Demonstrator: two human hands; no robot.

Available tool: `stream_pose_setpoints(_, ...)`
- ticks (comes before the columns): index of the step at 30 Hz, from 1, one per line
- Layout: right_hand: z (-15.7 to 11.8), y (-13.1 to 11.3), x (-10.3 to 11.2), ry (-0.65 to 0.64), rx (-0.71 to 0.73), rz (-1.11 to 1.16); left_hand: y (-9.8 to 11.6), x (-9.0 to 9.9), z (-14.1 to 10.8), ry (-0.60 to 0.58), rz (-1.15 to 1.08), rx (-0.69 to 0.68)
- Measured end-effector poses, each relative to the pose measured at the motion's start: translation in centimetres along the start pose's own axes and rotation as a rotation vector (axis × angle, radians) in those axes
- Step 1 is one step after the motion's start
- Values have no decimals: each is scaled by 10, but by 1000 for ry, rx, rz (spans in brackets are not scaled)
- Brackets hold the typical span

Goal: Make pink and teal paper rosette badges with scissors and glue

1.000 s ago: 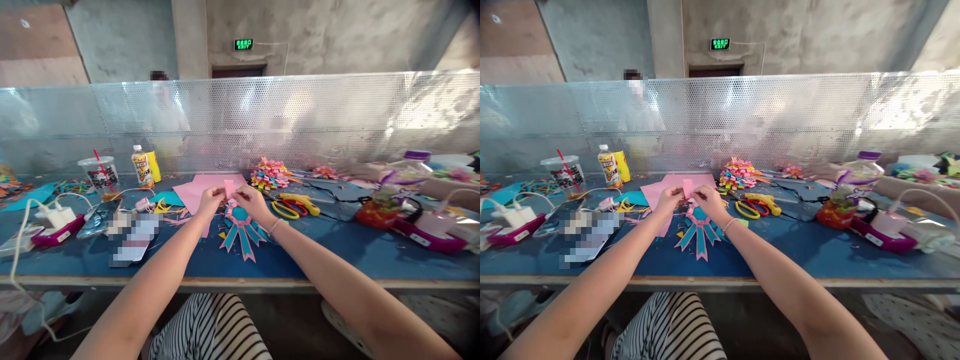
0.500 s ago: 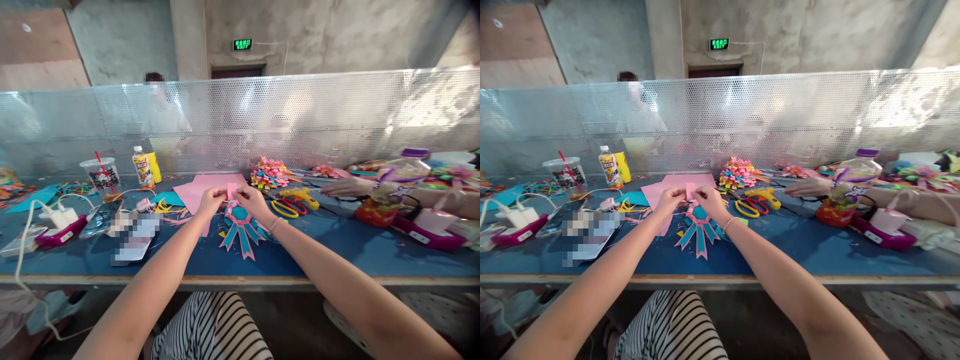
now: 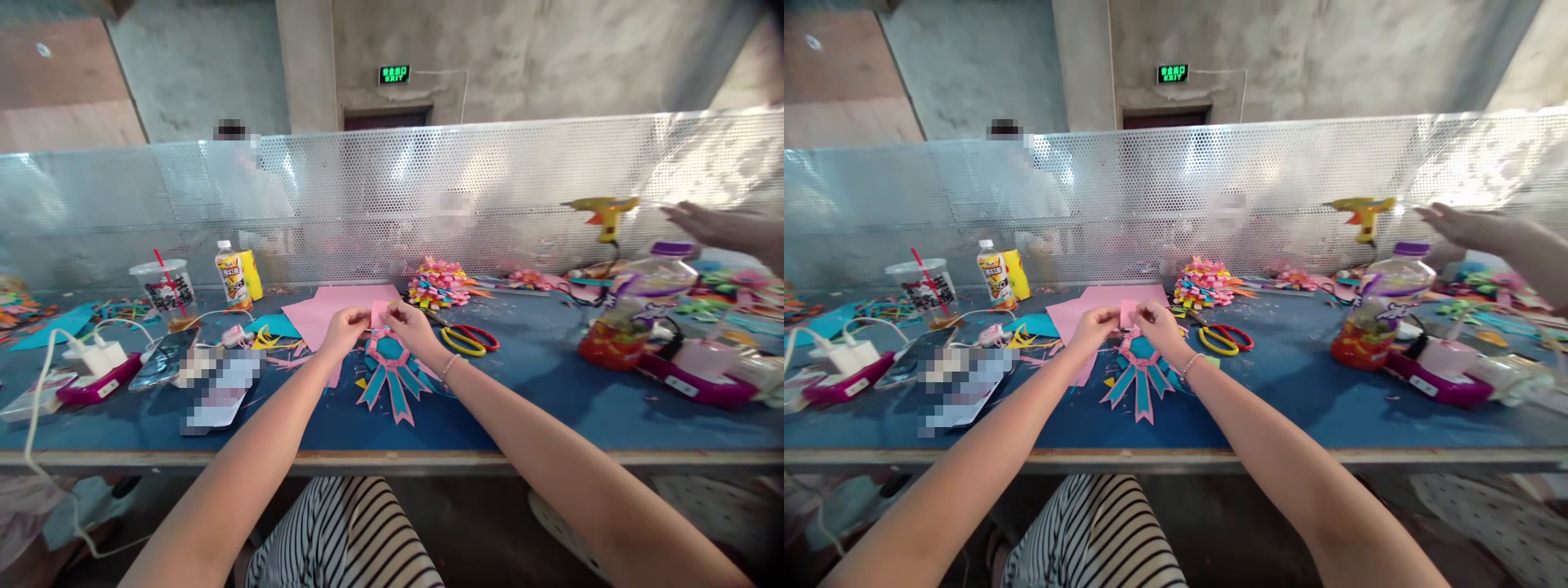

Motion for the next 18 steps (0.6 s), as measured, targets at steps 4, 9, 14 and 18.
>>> stream_pose_setpoints(4,0,1,3,21,-37,65,5,2,-2,34,-24,-30)
stream_pose_setpoints(9,1,4,5,22,-83,168,0,-3,0,-35,140,-127)
stream_pose_setpoints(14,0,12,2,13,-138,233,-3,0,4,-22,204,-175)
stream_pose_setpoints(18,1,20,0,23,-181,343,6,-6,-1,-54,270,-231)
Point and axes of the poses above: each hand's wrist, its own z-axis towards the middle knuckle, its own x-axis out of the back of the hand, y = z × x, the point moved 10 cm from there along z, towards the middle knuckle, and after that the axes turned 8 degrees about y, right-handed, at the moved point
